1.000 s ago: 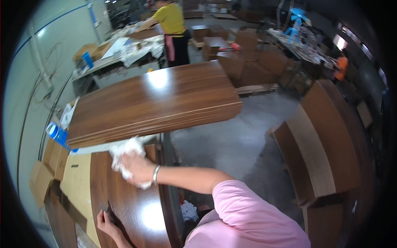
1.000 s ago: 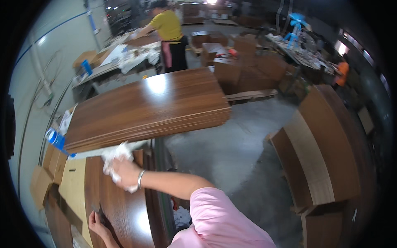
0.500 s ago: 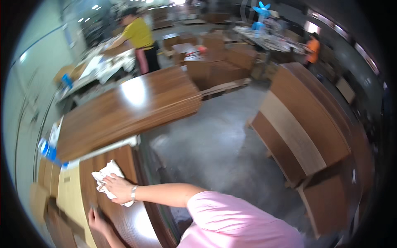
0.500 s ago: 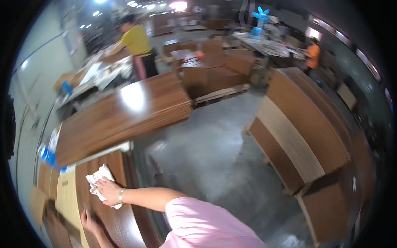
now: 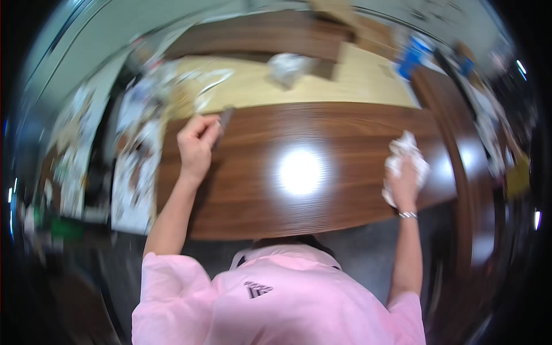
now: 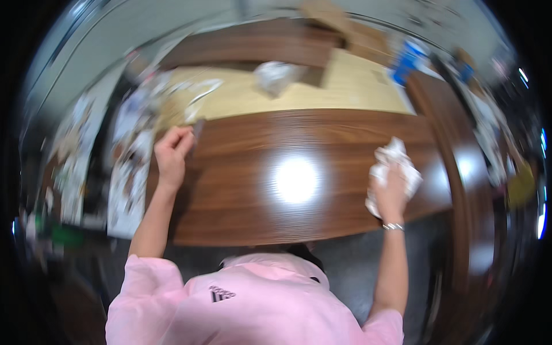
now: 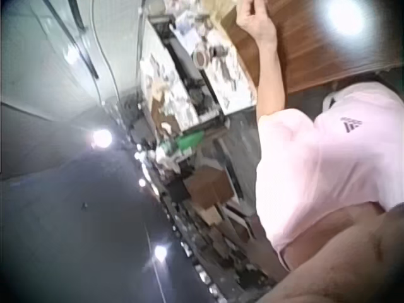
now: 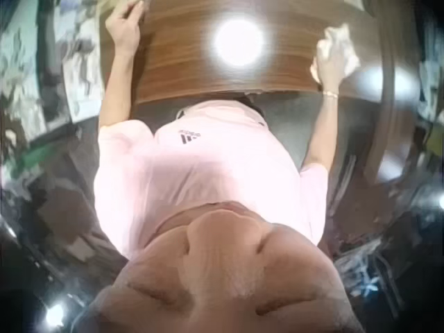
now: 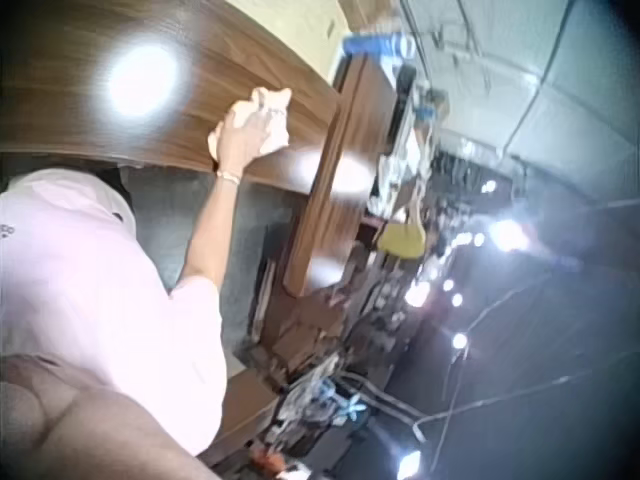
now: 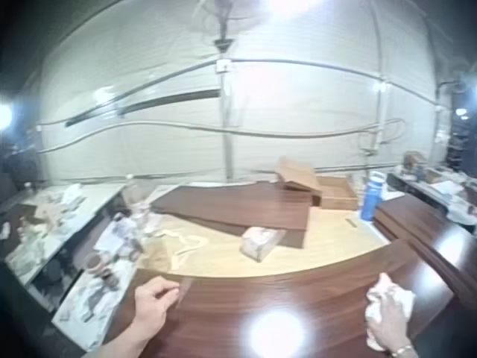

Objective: The person cleans wooden furniture panels. They use a cloth to wipe the surface, scrape away small imperfections with a tool, and apply a liquid from a bottle to the cloth for further wiping.

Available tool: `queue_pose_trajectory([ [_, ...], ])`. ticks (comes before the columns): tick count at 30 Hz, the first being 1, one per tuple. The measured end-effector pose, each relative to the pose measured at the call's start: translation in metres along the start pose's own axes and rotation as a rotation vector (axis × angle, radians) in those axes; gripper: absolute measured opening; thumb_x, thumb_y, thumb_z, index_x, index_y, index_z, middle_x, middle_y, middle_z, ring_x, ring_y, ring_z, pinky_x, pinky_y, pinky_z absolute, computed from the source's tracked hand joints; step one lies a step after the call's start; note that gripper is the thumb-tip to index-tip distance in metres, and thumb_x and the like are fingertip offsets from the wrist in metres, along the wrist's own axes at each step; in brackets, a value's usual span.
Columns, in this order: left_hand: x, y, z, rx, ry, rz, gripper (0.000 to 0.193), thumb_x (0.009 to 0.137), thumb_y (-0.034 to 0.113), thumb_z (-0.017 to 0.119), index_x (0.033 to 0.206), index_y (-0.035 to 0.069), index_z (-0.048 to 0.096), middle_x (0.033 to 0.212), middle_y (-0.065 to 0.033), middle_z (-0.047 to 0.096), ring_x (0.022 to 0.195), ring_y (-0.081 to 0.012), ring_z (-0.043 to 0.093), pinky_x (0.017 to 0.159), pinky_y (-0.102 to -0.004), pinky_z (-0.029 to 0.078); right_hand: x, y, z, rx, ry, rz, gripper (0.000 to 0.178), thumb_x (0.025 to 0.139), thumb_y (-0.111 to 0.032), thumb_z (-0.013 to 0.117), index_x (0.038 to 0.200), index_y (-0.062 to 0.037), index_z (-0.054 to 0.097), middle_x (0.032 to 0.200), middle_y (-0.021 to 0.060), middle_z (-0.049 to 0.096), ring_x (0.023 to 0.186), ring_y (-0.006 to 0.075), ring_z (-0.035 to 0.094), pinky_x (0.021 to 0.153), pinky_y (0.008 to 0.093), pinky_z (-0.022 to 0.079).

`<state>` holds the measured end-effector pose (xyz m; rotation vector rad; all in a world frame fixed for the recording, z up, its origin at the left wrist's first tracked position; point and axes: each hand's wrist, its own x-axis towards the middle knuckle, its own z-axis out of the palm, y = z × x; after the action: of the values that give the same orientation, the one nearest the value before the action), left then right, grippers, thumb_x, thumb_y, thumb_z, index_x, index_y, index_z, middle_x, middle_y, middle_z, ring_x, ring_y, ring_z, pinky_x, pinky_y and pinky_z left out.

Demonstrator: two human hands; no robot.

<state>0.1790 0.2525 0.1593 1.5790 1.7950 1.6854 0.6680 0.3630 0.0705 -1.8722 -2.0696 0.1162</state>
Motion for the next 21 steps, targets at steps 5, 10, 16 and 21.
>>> queue_pose_trajectory([
  [5, -0.084, -0.075, -0.236, 0.068, 0.718, -0.233, 0.016, 0.093, 0.006, 0.065, 0.105, -0.003, 0.071, 0.087, 0.0021, 0.065, 0.077, -0.0046, 0.054, 0.069, -0.0202, 0.042, -0.005, -0.007, 0.004, -0.112, -0.073, -0.087, 0.067, 0.094, -0.029, 0.057, 0.148, 0.0034, 0.035, 0.152, 0.0247, 0.037, 0.143, 0.0374, 0.031, 0.118, 0.0440, 0.021],
  [10, -0.207, -0.125, -0.315, 0.322, 0.771, -0.640, 0.013, 0.086, 0.004, 0.069, 0.097, -0.003, 0.073, 0.080, 0.0027, 0.065, 0.073, -0.0061, 0.054, 0.069, -0.0220, 0.042, -0.025, -0.088, 0.011, -0.198, -0.086, -0.210, 0.063, 0.096, -0.029, 0.054, 0.149, 0.0000, 0.035, 0.154, 0.0233, 0.035, 0.144, 0.0368, 0.030, 0.118, 0.0481, 0.020],
  [16, -0.240, -0.193, -0.276, 0.350, 0.666, -0.747, 0.014, 0.083, 0.006, 0.071, 0.094, -0.001, 0.074, 0.072, -0.0007, 0.067, 0.067, -0.0080, 0.057, 0.064, -0.0253, 0.045, -0.033, -0.216, 0.038, -0.038, -0.185, -0.470, 0.059, 0.097, -0.026, 0.052, 0.151, -0.0077, 0.036, 0.154, 0.0222, 0.035, 0.145, 0.0369, 0.029, 0.118, 0.0497, 0.018],
  [21, -0.217, -0.193, -0.258, 0.351, 0.445, -0.790, 0.018, 0.083, 0.012, 0.072, 0.097, 0.003, 0.075, 0.081, -0.0115, 0.074, 0.072, -0.0176, 0.068, 0.067, -0.0317, 0.050, -0.049, -0.279, 0.047, 0.039, -0.236, -0.650, 0.051, 0.099, -0.023, 0.049, 0.148, -0.0101, 0.042, 0.155, 0.0169, 0.036, 0.145, 0.0353, 0.029, 0.120, 0.0489, 0.018],
])
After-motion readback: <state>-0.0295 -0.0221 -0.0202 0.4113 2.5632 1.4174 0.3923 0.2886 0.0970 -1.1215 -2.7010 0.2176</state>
